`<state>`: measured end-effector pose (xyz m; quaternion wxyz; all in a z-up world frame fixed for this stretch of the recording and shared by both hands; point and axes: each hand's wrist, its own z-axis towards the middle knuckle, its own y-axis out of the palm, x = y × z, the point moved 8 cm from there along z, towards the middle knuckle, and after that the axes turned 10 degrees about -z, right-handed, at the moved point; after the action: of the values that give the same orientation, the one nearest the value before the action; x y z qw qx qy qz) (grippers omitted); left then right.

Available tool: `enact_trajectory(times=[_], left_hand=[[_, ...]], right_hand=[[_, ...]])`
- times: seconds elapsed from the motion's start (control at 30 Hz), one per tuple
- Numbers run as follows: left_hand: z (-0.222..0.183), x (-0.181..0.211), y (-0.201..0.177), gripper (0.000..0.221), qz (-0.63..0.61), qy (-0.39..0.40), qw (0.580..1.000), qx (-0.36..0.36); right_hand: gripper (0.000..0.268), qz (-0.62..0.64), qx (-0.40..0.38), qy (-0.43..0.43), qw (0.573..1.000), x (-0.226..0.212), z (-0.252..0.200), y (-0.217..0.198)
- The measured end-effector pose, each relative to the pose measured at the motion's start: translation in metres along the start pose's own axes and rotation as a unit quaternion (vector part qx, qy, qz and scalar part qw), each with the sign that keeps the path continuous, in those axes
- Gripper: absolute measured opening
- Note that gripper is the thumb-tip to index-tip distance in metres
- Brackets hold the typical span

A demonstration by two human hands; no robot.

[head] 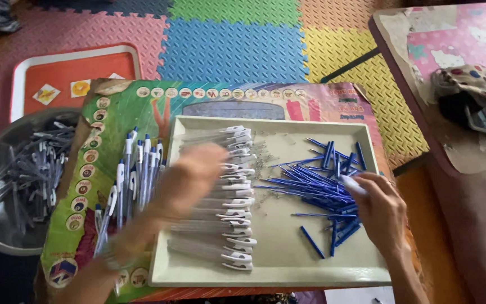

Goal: The person assembles ballpoint pens by inserting blue ink refills into white plastic pen bodies and securing the components together by hand.

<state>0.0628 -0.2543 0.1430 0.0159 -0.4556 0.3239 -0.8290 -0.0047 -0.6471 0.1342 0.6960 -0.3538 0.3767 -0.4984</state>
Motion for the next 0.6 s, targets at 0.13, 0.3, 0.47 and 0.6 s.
enact_trajectory(times=[0.13,0.3,0.47,0.6], left_hand=[[-0.097,-0.093,-0.096,0.030,0.418,-0.022,0.901,0.111],[-0.206,-0.191,-0.130,0.062,0.313,-0.360,0.877,0.062],[-0.203,-0.132,-0.134,0.070,0.235,-0.419,0.875,0.056],[-0.213,-0.144,-0.108,0.055,0.245,-0.437,0.865,0.038]], right_hand=[[0.022,0.032,-0.001,0.062,0.998,0.002,-0.005,-0.009],[0.036,0.045,-0.020,0.059,0.997,-0.007,-0.004,-0.004],[0.029,0.101,-0.030,0.084,0.991,-0.004,-0.009,0.011],[0.043,0.125,-0.051,0.115,0.984,-0.006,-0.011,0.014]])
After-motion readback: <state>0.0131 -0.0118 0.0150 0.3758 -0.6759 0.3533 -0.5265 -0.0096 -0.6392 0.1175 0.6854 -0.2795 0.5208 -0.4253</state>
